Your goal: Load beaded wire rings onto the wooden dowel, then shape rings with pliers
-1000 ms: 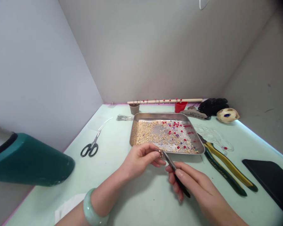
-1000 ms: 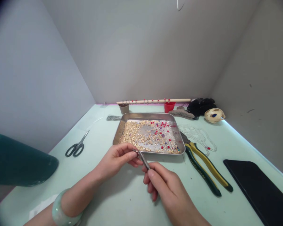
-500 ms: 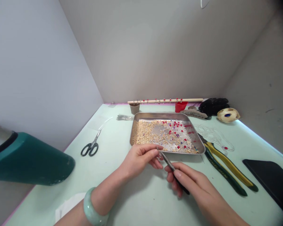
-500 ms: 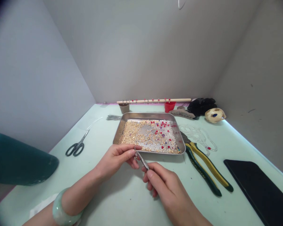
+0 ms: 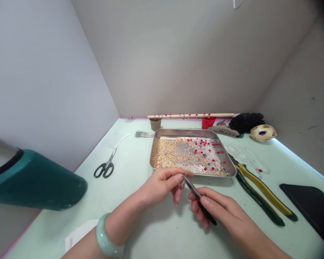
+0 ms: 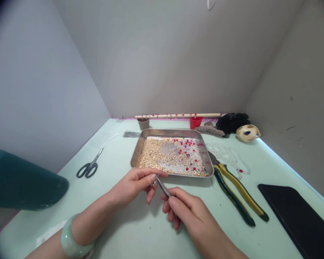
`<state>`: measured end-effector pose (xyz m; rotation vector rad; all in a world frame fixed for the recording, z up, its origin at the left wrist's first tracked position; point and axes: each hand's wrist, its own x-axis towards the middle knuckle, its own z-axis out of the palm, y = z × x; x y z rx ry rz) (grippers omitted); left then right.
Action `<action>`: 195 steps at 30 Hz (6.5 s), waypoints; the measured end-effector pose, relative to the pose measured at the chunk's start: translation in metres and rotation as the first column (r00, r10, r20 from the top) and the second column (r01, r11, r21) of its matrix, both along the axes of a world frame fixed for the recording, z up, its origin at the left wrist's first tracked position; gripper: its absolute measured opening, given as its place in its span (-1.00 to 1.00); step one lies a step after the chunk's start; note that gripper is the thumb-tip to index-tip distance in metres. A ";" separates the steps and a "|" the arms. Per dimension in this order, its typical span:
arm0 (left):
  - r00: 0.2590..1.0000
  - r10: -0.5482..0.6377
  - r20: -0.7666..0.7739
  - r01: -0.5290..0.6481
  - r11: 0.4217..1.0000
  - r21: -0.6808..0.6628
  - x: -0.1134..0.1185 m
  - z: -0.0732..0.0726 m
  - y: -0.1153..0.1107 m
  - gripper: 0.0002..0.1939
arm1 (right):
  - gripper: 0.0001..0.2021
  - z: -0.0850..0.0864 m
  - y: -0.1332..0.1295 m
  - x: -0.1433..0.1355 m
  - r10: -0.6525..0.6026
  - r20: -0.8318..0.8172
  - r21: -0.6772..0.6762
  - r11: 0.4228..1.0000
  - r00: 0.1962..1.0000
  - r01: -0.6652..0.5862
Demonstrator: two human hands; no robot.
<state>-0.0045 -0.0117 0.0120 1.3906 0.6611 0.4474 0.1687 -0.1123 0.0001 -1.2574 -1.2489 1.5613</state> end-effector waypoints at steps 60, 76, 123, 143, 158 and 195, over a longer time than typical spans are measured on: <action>0.964 -0.260 0.046 0.263 0.962 -0.076 -0.008 0.021 -0.010 -0.79 | -0.71 0.012 0.005 0.020 0.306 0.269 0.238 0.898 0.913 -0.370; 0.943 -0.326 0.058 0.331 0.926 -0.179 -0.005 0.017 -0.011 -0.83 | -0.70 0.022 0.004 0.015 0.191 0.533 0.487 0.727 0.824 -0.483; 0.965 0.154 0.212 -0.104 0.968 -0.230 -0.001 0.013 0.002 -0.82 | -0.81 0.000 0.004 0.009 -0.368 0.436 0.625 0.780 0.821 0.017; 0.972 0.232 0.031 -0.048 0.070 0.996 0.006 0.005 -0.010 -0.86 | -0.65 -0.004 0.001 -0.003 -0.239 -0.068 -0.005 0.971 0.969 0.239; 0.989 0.118 -0.092 -0.066 0.893 0.445 0.010 0.003 -0.021 -0.78 | -0.64 -0.007 -0.005 -0.010 -0.343 0.223 0.231 0.928 0.913 0.292; 0.951 0.053 0.303 0.044 0.951 -0.305 0.010 -0.005 -0.013 -0.79 | -0.79 -0.004 0.003 0.006 -0.297 0.483 0.497 0.868 0.823 0.022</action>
